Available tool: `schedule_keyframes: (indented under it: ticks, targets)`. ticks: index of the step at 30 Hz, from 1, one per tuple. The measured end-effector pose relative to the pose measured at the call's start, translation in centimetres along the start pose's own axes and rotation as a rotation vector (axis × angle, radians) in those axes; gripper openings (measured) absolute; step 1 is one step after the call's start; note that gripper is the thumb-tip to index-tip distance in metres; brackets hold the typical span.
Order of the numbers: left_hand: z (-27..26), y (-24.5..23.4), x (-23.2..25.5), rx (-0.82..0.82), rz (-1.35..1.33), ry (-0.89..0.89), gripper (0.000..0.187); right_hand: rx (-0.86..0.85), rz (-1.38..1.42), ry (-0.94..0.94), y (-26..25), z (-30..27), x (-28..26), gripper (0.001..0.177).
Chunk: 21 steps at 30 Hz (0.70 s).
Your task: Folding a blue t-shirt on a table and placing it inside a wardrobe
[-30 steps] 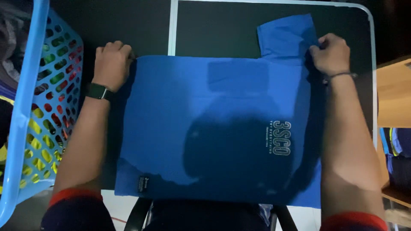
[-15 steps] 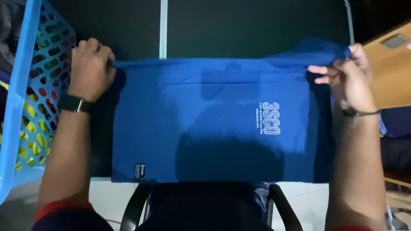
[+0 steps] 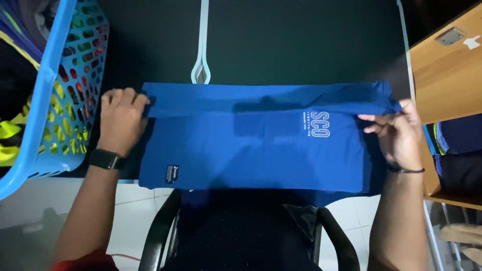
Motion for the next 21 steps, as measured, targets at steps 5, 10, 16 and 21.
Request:
schedule_keyframes:
  ticks: [5, 10, 16, 21]
  targets:
    - [-1.8, -0.2, 0.7, -0.007, -0.061, -0.017, 0.032, -0.028, 0.003, -0.003, -0.8, -2.1, 0.8, 0.016]
    - [-2.6, 0.5, 1.1, 0.035, -0.044, -0.001, 0.023, 0.045, -0.136, 0.083, -1.2, -4.1, 1.7, 0.014]
    - [-2.0, -2.8, 2.8, -0.003, 0.296, -0.027, 0.027, 0.172, -1.492, -0.37, -0.7, -9.0, -1.8, 0.023]
    - [4.3, -2.5, 9.1, 0.072, -0.125, 0.079, 0.034, 0.114, -1.375, -0.572, 3.6, -6.7, -3.4, 0.018]
Point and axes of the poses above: each hand's wrist, its own z-axis towards the middle knuckle, its own y-axis out of the palm, x = y × z, the point moved 4 cm from there along z, towards the middle knuckle, and after that the axes turned 8 degrees about x, right-handed, at the moved point
